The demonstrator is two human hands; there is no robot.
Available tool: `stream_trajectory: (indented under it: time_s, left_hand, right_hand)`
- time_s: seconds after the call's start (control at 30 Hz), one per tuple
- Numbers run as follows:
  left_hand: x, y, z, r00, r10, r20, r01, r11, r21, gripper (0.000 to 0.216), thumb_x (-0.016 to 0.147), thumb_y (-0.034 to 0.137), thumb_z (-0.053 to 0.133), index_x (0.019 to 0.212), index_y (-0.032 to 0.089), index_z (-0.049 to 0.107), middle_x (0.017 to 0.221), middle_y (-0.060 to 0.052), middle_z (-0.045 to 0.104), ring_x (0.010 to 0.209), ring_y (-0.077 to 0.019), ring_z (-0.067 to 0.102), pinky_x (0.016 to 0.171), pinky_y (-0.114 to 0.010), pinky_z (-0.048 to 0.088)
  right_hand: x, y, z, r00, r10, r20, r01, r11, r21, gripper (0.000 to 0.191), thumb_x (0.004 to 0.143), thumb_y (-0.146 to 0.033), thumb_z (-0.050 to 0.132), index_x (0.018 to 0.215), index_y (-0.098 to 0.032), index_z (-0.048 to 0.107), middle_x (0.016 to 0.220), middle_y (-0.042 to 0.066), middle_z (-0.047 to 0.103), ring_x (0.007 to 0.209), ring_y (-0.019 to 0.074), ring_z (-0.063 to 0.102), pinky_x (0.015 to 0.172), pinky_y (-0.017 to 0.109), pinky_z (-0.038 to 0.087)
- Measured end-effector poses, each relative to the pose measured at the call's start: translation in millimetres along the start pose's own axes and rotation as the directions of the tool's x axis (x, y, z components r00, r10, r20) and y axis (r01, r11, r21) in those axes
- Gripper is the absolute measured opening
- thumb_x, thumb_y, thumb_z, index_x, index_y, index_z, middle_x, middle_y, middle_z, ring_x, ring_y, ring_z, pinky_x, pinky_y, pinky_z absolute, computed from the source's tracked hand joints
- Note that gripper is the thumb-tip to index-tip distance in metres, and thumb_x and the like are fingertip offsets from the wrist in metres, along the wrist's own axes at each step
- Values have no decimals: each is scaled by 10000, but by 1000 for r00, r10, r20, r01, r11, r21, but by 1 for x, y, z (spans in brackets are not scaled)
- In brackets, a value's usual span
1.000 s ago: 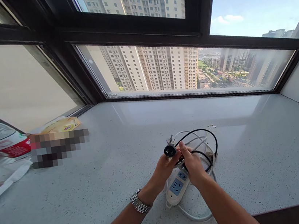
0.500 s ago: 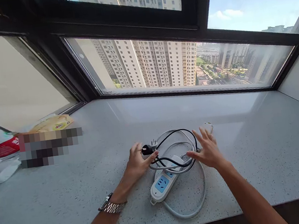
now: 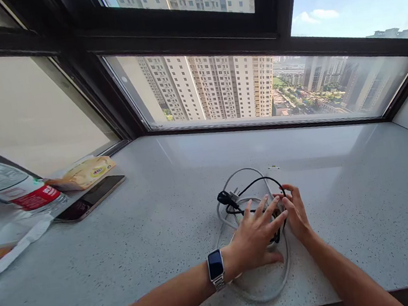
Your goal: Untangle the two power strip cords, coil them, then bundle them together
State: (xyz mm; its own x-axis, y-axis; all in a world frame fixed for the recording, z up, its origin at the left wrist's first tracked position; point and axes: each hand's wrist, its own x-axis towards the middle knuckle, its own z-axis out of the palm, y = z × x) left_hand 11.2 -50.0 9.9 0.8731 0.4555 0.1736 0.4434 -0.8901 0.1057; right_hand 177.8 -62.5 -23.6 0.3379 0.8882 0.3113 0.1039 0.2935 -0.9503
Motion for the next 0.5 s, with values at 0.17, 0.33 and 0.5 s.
stream_trajectory:
  time_s: [0.17, 0.33, 0.5]
  left_hand:
    - [34, -22, -3, 980, 174, 96, -177, 984, 24, 754, 754, 571, 618, 1402, 255, 398, 1538, -175, 224, 1378, -420, 208, 1008, -665, 246]
    - [47, -35, 4, 989, 126, 70, -132, 988, 75, 613, 833, 491, 553, 1388, 268, 419, 1539, -155, 236, 1362, -409, 260, 975, -664, 293]
    - [62, -74, 4, 994, -81, 69, 75, 993, 92, 574, 836, 459, 546, 1372, 278, 446, 1537, -145, 250, 1367, -384, 253, 990, -635, 287]
  right_hand:
    - [18, 10, -6, 981, 172, -88, -155, 973, 169, 521, 813, -632, 491, 1147, -235, 440, 1104, 102, 620, 958, 242, 626, 672, 320, 511]
    - [25, 10, -12, 959, 170, -228, -153, 984, 88, 487, 795, -634, 536, 1052, -220, 529, 1124, 90, 566, 1122, 255, 542, 801, 353, 522]
    - [28, 15, -18, 967, 142, -209, -142, 990, 13, 478, 801, -639, 520, 965, -198, 606, 1105, 102, 586, 1084, 270, 566, 831, 391, 517]
